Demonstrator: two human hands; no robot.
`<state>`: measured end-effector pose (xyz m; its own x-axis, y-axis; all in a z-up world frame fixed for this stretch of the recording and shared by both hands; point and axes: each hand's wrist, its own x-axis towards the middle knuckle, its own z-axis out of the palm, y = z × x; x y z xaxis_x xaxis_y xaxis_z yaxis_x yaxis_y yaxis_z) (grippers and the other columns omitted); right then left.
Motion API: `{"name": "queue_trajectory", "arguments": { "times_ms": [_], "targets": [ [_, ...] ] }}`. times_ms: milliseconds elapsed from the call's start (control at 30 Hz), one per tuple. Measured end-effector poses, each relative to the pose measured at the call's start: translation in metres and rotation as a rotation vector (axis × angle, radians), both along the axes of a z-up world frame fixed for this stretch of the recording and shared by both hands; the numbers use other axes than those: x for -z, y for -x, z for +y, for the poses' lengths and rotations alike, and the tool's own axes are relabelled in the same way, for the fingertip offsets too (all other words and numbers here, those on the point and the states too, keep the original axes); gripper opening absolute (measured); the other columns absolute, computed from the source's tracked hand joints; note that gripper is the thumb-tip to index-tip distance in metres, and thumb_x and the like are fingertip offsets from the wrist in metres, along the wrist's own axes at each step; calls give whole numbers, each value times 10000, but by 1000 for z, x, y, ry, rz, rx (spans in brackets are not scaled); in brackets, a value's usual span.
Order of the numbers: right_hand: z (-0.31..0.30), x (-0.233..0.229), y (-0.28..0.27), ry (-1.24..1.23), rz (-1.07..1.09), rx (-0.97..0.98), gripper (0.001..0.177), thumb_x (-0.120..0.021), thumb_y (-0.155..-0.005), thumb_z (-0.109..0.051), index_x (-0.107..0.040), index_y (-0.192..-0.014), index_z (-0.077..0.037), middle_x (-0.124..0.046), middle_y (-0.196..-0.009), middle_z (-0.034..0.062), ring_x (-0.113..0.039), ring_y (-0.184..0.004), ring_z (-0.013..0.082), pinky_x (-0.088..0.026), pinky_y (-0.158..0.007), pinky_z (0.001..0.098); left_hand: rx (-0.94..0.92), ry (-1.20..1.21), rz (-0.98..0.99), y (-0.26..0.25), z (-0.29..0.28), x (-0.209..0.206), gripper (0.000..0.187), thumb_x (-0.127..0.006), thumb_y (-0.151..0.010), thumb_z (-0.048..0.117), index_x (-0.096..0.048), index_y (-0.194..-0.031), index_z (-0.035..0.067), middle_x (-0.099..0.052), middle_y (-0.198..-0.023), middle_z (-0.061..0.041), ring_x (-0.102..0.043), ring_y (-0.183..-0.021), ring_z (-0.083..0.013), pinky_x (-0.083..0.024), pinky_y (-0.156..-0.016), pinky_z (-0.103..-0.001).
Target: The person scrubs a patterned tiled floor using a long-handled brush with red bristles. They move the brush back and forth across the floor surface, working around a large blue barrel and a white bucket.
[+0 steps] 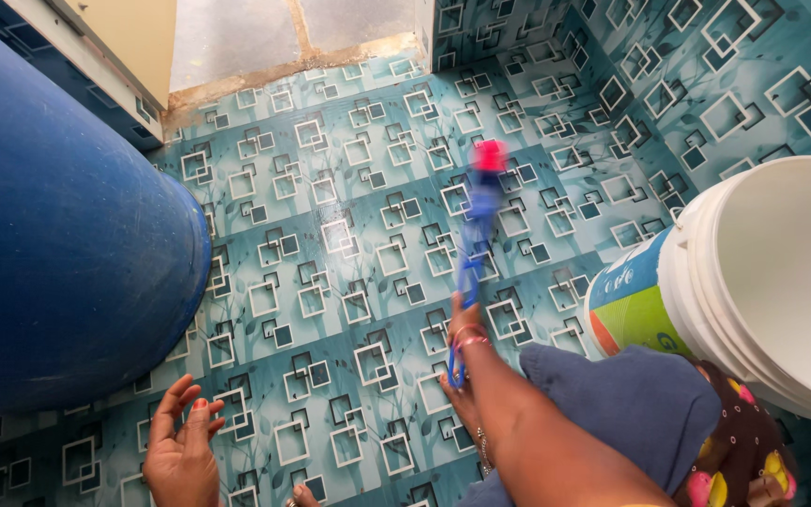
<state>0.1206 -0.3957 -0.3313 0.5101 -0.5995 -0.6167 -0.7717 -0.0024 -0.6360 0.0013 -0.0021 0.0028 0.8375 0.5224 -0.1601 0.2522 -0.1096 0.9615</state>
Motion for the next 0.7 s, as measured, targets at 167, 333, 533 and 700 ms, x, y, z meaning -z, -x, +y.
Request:
{"name": "queue_trajectory", "arguments": {
  "times_ms": [167, 333, 533, 700],
  "targets": [
    [93, -5, 42, 119, 61, -804, 709, -584, -906, -699, -566, -1251, -81, -685, -1150, 263, -659, -1082, 466, -535, -923, 537, 9, -3, -12, 0, -11, -10, 417, -559, -1010, 33, -578, -1427, 38, -599, -1329, -120, -678, -1026, -160, -557, -819, -287],
    [123, -31, 50, 226, 23, -1223, 630, -581, -902, -659, -560, -1221, -116, -733, -1078, 224, -698, -1039, 443, -544, -899, 534, -18, -38, 43, 1, -13, -20, 405, -547, -1014, 48, -586, -1417, 37, -610, -1322, -108, -673, -1025, -162, -570, -820, -293],
    [25, -22, 25, 219, 112, -763, 739, -561, -867, -732, -569, -1312, -142, -706, -1146, 246, -677, -1092, 451, -527, -942, 522, -32, -10, 48, 3, -16, -28, 394, -554, -1015, 69, -584, -1407, 40, -601, -1304, -102, -676, -1032, -150, -566, -827, -287],
    [-52, -18, 15, 82, -23, 221, 657, -587, -921, -659, -635, -1010, -10, -660, -684, 193, -685, -550, 376, -533, -494, 482, -10, 16, -4, 6, -19, -37, 399, -547, -1013, 63, -586, -1409, 39, -602, -1304, -92, -680, -1011, -140, -564, -814, -270]
  ]
}}
